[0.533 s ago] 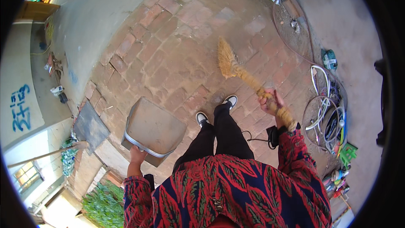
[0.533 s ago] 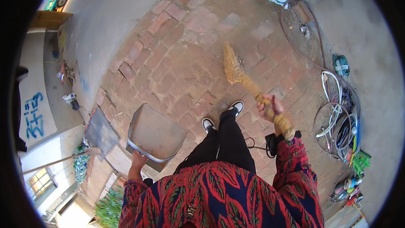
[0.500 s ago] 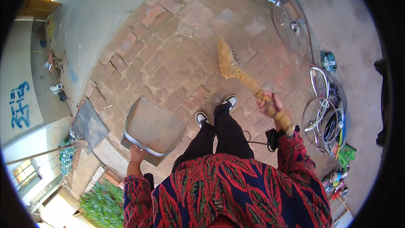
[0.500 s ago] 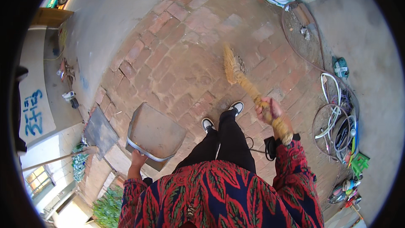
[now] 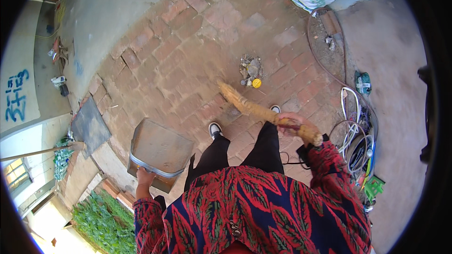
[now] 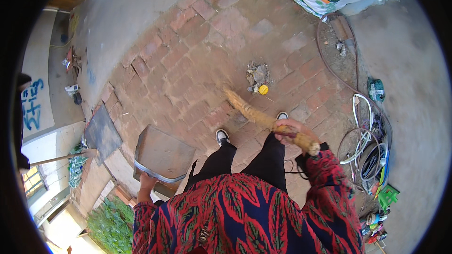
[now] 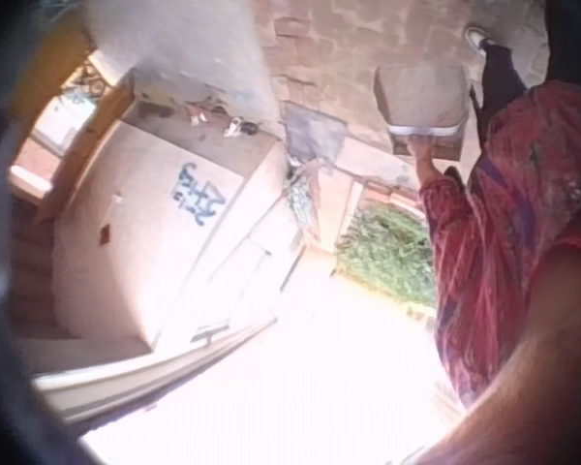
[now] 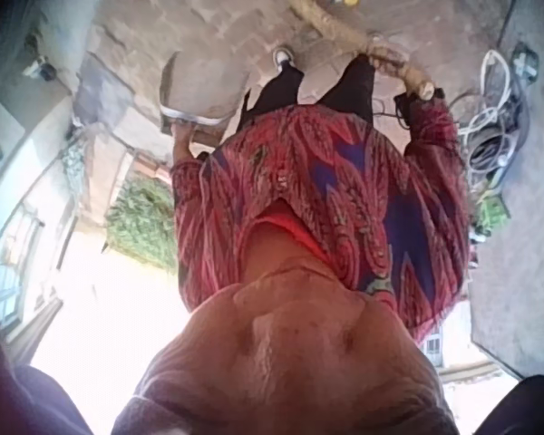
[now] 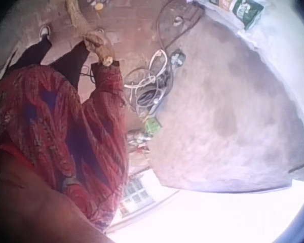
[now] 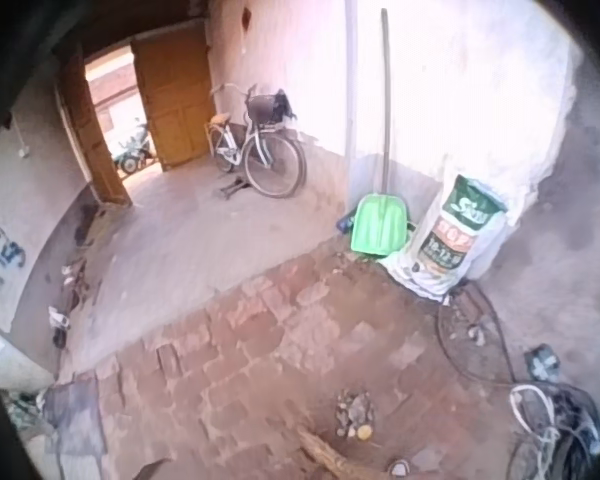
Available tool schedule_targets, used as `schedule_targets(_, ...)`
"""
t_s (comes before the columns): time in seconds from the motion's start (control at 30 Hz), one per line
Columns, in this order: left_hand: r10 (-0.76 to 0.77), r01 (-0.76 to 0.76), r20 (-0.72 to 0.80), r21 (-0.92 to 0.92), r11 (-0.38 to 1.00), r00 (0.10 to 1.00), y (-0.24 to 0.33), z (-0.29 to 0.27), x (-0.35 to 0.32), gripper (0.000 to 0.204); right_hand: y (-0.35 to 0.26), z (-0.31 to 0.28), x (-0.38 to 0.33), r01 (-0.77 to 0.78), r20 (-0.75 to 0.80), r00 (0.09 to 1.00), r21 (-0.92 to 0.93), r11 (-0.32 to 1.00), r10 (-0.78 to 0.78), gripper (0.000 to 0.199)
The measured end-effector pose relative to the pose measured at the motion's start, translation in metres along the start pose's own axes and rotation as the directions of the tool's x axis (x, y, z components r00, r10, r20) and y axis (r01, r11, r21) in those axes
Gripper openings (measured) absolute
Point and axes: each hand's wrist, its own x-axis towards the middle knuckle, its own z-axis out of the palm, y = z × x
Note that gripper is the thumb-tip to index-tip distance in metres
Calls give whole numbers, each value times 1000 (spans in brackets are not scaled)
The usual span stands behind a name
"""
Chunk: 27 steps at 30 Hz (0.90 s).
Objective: The person sweeps debris on a brick and concrete patio using a traditional straw broom and a dustpan. They gather scattered litter into a pile and sweep it into the dustpan, then continue sweeping other areas of the patio.
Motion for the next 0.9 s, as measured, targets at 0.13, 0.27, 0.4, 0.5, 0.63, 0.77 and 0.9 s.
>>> schedule_targets(0.13,-78,78,10,26,997,997,41,16,-16,38,-55,-64,-23,64,-121,989,-199,978,-90,19)
schedule_targets(0.27,-30,28,-39,-34,999,999,95,32,-27,38,-104,-91,-40,107,-59,992,-113,988,-114,22)
schedule_targets(0.4,-18,19,13,-50,999,1000,159,53,-27,38,-107,-95,-34,-163,-91,983,-66,984,156,25)
schedule_targets(0.5,24,-22,57,-35,999,998,196,77,-15,37,-85,-103,-22,-501,5,865,45,864,501,26)
schedule_targets(0.63,109,-99,133,-77,992,985,231,118,12,34,-44,-115,-2,-717,144,690,268,644,709,27)
schedule_targets(0.77,221,-198,156,-154,968,963,250,158,36,35,-4,-106,23,-699,-2,686,279,659,728,28)
schedule_targets(0.9,141,-124,232,-88,988,963,253,183,56,34,20,-80,34,-557,-159,810,96,825,565,31)
